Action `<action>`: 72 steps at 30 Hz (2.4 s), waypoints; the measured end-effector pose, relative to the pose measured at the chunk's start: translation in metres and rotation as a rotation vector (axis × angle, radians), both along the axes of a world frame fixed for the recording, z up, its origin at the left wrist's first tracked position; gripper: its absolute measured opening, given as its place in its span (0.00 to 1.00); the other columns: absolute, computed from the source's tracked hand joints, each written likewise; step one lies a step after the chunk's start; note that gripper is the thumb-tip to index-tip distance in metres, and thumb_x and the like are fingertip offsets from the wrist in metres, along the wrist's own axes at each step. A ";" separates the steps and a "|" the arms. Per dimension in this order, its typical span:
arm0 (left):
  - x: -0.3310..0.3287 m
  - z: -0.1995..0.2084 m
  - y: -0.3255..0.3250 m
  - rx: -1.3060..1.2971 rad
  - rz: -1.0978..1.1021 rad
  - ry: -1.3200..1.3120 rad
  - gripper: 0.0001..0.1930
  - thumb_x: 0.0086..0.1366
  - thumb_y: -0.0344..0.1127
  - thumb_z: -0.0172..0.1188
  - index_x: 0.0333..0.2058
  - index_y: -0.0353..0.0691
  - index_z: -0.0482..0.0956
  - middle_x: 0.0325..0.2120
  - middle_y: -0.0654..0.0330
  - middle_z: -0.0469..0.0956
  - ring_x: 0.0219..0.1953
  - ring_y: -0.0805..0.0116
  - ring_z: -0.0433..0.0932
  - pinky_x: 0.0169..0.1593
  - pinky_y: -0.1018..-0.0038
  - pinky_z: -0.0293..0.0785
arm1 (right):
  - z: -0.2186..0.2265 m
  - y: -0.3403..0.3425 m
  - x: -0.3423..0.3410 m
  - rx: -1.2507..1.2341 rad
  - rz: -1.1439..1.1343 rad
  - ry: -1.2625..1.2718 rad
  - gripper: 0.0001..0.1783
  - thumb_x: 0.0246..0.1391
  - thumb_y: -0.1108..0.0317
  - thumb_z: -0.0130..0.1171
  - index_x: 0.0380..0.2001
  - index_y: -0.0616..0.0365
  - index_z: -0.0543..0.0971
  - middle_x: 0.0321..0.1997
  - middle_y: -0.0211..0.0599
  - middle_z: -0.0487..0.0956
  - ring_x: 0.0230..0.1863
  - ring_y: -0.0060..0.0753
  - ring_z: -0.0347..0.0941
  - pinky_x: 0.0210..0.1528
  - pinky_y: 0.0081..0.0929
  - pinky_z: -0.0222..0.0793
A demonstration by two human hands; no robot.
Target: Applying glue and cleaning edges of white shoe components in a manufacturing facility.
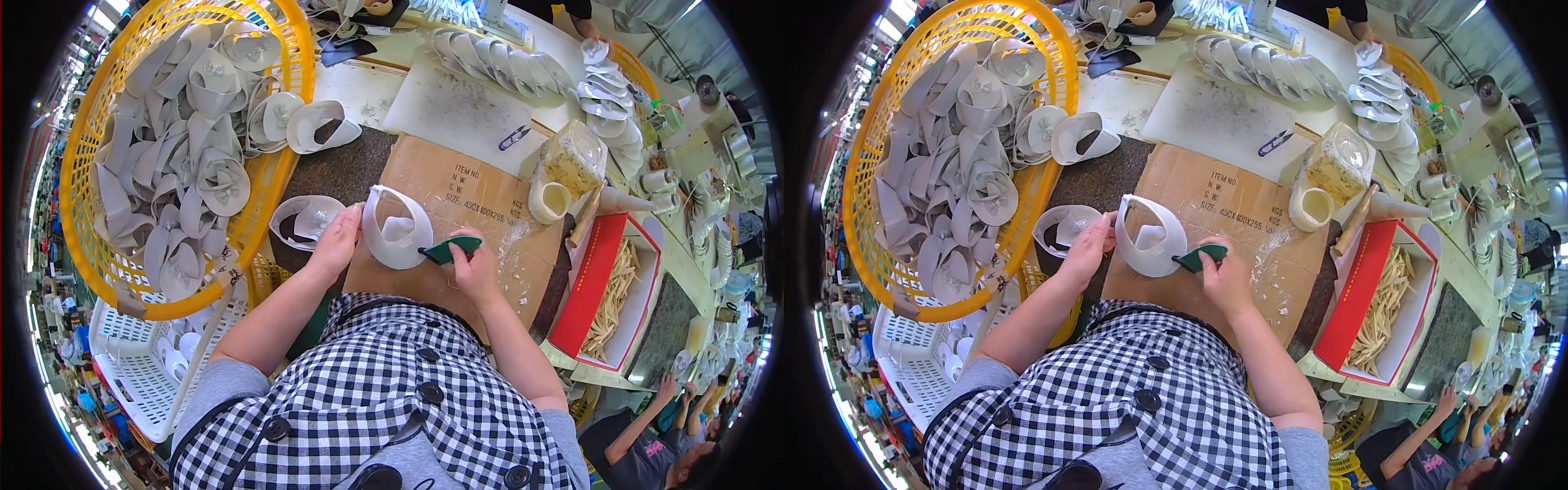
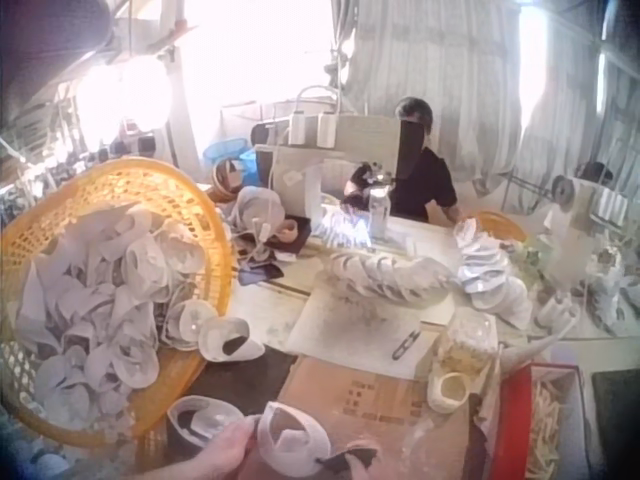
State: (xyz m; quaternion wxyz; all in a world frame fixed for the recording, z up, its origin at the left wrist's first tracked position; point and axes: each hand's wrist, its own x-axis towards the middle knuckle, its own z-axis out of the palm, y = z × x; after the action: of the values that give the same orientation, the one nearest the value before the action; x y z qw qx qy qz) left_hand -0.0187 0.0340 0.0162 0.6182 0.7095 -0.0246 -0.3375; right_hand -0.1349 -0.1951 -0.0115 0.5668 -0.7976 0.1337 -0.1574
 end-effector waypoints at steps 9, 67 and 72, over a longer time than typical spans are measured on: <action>0.063 0.024 -0.021 0.237 -0.114 0.107 0.30 0.56 0.49 0.60 0.55 0.42 0.66 0.43 0.64 0.71 0.45 0.73 0.68 0.49 0.70 0.62 | -0.007 -0.043 -0.034 0.526 -0.296 -0.001 0.10 0.56 0.72 0.52 0.42 0.59 0.70 0.37 0.32 0.73 0.33 0.23 0.72 0.32 0.21 0.73; 0.044 -0.012 -0.181 0.579 -0.825 -0.870 0.20 0.46 0.41 0.68 0.35 0.42 0.70 0.35 0.53 0.70 0.41 0.51 0.70 0.44 0.64 0.69 | -0.036 -0.070 -0.092 0.585 -0.520 -0.125 0.12 0.55 0.72 0.54 0.43 0.59 0.68 0.38 0.32 0.72 0.37 0.22 0.70 0.36 0.19 0.73; 0.041 -0.049 -0.174 0.635 -0.813 -0.994 0.15 0.52 0.35 0.58 0.39 0.39 0.70 0.40 0.52 0.69 0.42 0.53 0.70 0.47 0.65 0.68 | -0.056 -0.074 -0.094 0.360 -0.558 -0.123 0.13 0.54 0.70 0.56 0.42 0.60 0.70 0.40 0.32 0.71 0.40 0.22 0.69 0.43 0.20 0.69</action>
State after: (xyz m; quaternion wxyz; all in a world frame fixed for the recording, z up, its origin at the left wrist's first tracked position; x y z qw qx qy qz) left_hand 0.0218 -0.1401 -0.0327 0.1229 0.8595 -0.4665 -0.1690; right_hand -0.2291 -0.2687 -0.0679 0.6405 -0.6064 0.3381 -0.3281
